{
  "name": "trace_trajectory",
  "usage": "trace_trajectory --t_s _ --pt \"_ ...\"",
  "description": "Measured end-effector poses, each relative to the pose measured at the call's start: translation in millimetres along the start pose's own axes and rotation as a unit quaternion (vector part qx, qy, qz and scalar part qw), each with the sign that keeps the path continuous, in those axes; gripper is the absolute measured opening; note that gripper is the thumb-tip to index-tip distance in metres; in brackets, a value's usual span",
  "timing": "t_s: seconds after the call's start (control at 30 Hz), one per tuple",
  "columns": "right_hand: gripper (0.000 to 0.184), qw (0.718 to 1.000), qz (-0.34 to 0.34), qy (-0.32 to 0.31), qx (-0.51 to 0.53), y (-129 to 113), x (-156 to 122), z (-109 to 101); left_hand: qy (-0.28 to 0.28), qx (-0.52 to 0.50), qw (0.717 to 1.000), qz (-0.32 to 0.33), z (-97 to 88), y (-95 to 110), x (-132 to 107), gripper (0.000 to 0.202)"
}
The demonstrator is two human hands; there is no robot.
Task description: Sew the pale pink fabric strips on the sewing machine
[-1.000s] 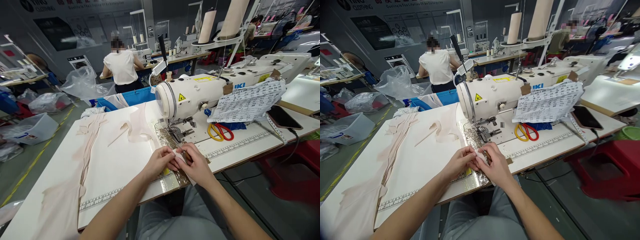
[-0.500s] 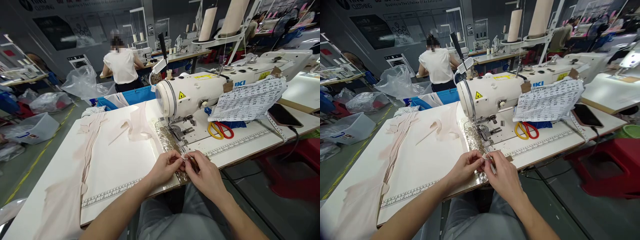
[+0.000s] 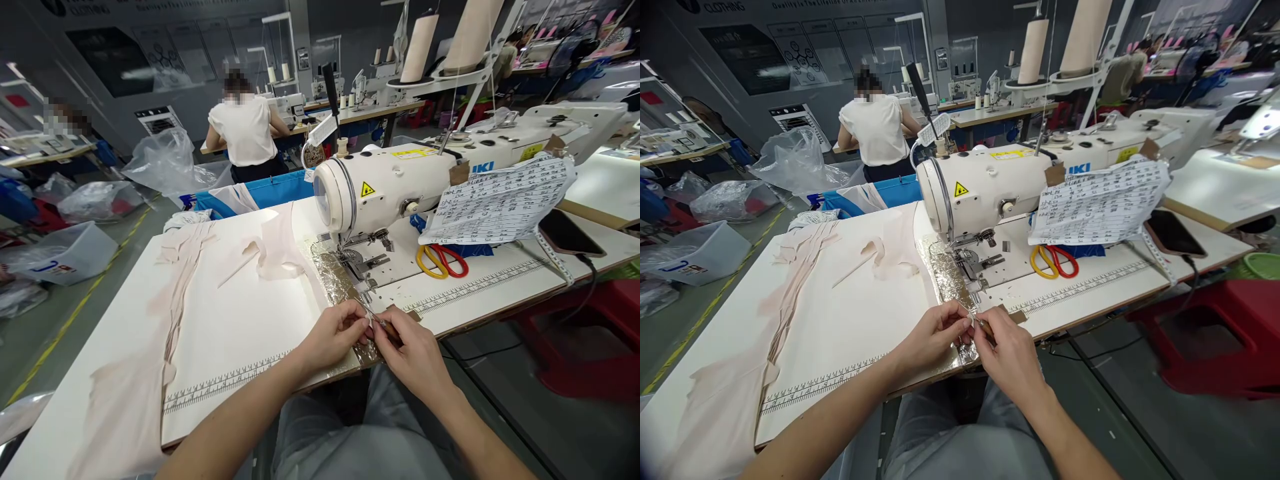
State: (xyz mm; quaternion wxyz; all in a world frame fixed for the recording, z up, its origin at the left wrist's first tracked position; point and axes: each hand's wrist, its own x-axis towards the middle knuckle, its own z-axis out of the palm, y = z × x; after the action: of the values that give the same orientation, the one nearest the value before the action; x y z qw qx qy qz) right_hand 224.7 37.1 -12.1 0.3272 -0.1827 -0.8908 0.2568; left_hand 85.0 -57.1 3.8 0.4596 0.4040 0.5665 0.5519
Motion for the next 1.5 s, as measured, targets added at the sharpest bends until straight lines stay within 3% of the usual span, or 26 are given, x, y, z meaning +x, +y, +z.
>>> trace_trajectory --t_s 0.3,0.47,0.67,0.87,1.03,1.27,1.37,1.5 --pt "0.015 0.999 -0.019 0.027 -0.020 2 -2 -3 -0.014 0.022 1.000 -0.004 -1.6 -1 1 0.033" --pt "0.015 0.992 0.038 0.055 -0.103 15 3 -19 -0.026 0.049 0.998 -0.018 -1.2 2 0 0.032" --pt "0.016 0.975 0.103 -0.038 -0.193 20 13 -20 -0.060 0.107 0.992 -0.028 -4.4 9 -3 0.026" --pt "0.013 0.960 0.134 -0.120 -0.216 14 32 -5 0.018 0.227 0.974 -0.011 -11.9 6 -2 0.026" --pt "0.013 0.948 0.149 -0.172 -0.222 11 51 -5 0.050 0.292 0.955 0.007 -12.0 3 -2 0.025" --pt "0.017 0.943 0.138 -0.215 -0.215 14 72 -10 0.105 0.432 0.895 0.045 -13.4 -1 -1 0.026" --pt "0.015 0.939 0.137 -0.216 -0.229 13 81 -7 0.071 0.506 0.859 0.034 -11.4 3 4 0.033" --pt "0.014 0.933 0.141 -0.216 -0.251 10 91 0 0.011 0.616 0.788 0.004 -6.4 13 14 0.039"
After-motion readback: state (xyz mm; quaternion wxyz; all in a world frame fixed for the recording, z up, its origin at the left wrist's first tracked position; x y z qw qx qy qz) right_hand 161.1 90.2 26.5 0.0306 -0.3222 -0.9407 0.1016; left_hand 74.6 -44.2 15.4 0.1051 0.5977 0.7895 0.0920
